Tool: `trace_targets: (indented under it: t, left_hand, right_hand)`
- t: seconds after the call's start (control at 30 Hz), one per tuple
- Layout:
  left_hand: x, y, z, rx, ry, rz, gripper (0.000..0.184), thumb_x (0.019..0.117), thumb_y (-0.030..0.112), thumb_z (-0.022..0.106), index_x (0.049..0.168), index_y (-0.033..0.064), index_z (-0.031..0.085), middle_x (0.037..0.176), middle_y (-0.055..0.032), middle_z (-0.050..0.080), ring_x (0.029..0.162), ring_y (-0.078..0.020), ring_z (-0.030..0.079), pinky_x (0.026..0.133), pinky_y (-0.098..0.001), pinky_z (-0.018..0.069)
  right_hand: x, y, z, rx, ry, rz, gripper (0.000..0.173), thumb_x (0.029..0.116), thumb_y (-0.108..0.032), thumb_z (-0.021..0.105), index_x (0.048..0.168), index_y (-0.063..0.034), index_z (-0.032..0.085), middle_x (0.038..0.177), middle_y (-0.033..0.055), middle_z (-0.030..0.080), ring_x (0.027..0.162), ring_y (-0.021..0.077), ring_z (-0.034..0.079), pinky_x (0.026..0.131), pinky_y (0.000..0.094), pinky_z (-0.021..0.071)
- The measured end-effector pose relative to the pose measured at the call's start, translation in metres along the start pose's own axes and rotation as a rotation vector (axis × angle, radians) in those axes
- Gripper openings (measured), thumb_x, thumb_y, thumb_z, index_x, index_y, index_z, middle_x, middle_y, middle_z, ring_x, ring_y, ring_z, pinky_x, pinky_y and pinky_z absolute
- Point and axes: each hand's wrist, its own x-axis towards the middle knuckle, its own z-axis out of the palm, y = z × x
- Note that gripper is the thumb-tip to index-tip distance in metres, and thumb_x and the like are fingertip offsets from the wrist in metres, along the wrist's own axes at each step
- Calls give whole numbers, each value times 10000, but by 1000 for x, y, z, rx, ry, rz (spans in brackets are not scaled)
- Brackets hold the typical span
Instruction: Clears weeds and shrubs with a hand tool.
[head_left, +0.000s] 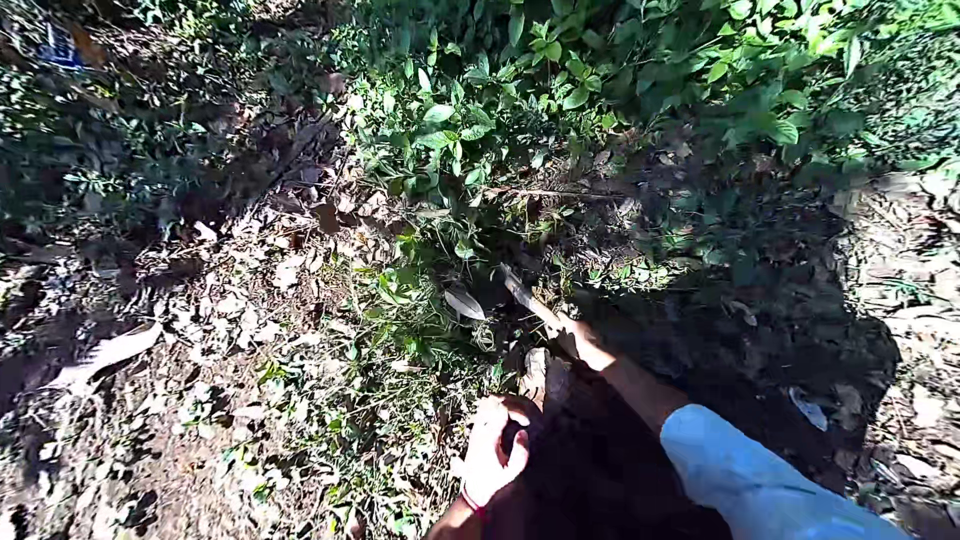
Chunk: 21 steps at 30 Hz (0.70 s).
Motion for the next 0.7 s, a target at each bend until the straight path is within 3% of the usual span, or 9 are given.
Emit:
trace_targets:
  t: [0.17, 0.23, 0.27, 0.37, 0.43, 0.5, 0.57, 0.63, 0.7]
  left_hand:
    - [9, -2, 2, -30, -21, -25, 473, 998, 488, 493, 911, 62, 677, 993, -103, 699, 1066, -154, 630, 996, -300, 465]
    - [6, 2, -2, -48, -17, -43, 447, 995, 477, 507, 908, 69, 668, 996, -96, 691, 1071, -139, 624, 995, -287, 465]
    - [3, 3, -5, -53, -16, -46, 429, 997, 475, 508, 910, 83, 657, 1004, -81, 685, 1080, -123, 617, 998, -272, 462]
    - [-4, 4, -13, -42, 12, -33, 372, 992, 440, 514, 916, 100, 642, 1025, -70, 677, 1104, -112, 609, 1013, -265, 458]
    - [-9, 3, -16, -41, 17, -23, 375, 1011, 458, 493, 942, 117, 633, 1033, -45, 671, 1115, -88, 604, 1020, -249, 457]
    - [-8, 0, -13, -70, 24, -17, 391, 1019, 482, 491, 943, 126, 634, 1040, -33, 673, 1119, -78, 604, 1022, -251, 459]
    - [-6, -1, -14, -89, 28, -30, 414, 1020, 508, 498, 931, 129, 640, 1022, -33, 678, 1101, -89, 614, 1006, -266, 476]
    - [-3, -2, -14, -79, 24, -49, 443, 1016, 529, 497, 919, 122, 643, 1002, -37, 679, 1086, -93, 616, 1005, -272, 471]
    - [-2, 1, -11, -72, 14, -78, 456, 1017, 515, 489, 914, 103, 653, 1009, -49, 682, 1094, -97, 608, 1017, -266, 459]
  right_hand:
    - [-40, 115, -120, -77, 343, 290, 486, 1071, -200, 500, 1498, 16, 414, 1294, 358, 593, 1179, 529, 604, 980, 675, 475]
    - [-48, 127, -132, 279, 443, 342, 463, 1079, -187, 507, 1463, 61, 432, 1246, 305, 605, 1065, 386, 645, 933, 528, 528]
    - [-43, 124, -131, 500, 485, 357, 396, 1077, -172, 512, 1409, 39, 471, 1086, 199, 608, 864, 239, 623, 791, 388, 545]
    - [11, 86, -98, 1202, 512, 274, 124, 1072, -153, 446, 1040, -48, 504, 692, -5, 489, 512, 65, 486, 506, 225, 486]
    - [23, 38, -25, 1101, 293, 201, 112, 1053, -117, 440, 1065, -20, 496, 739, 49, 524, 567, 101, 528, 553, 254, 516]
    - [-6, -1, 47, 534, -77, 149, 383, 1018, -81, 559, 1361, 78, 502, 1133, 233, 627, 963, 278, 639, 879, 422, 541]
    - [-27, -7, 84, 95, -291, 28, 576, 968, -161, 659, 1459, 65, 462, 1386, 313, 551, 1275, 432, 558, 1073, 604, 432]
    - [-41, 9, 74, 9, -245, 10, 642, 983, -219, 652, 1518, 35, 405, 1454, 324, 498, 1344, 478, 497, 1117, 639, 387]
    - [-51, 32, 34, 116, -78, 117, 604, 1014, -253, 605, 1515, 17, 404, 1371, 309, 570, 1240, 451, 590, 1046, 611, 468]
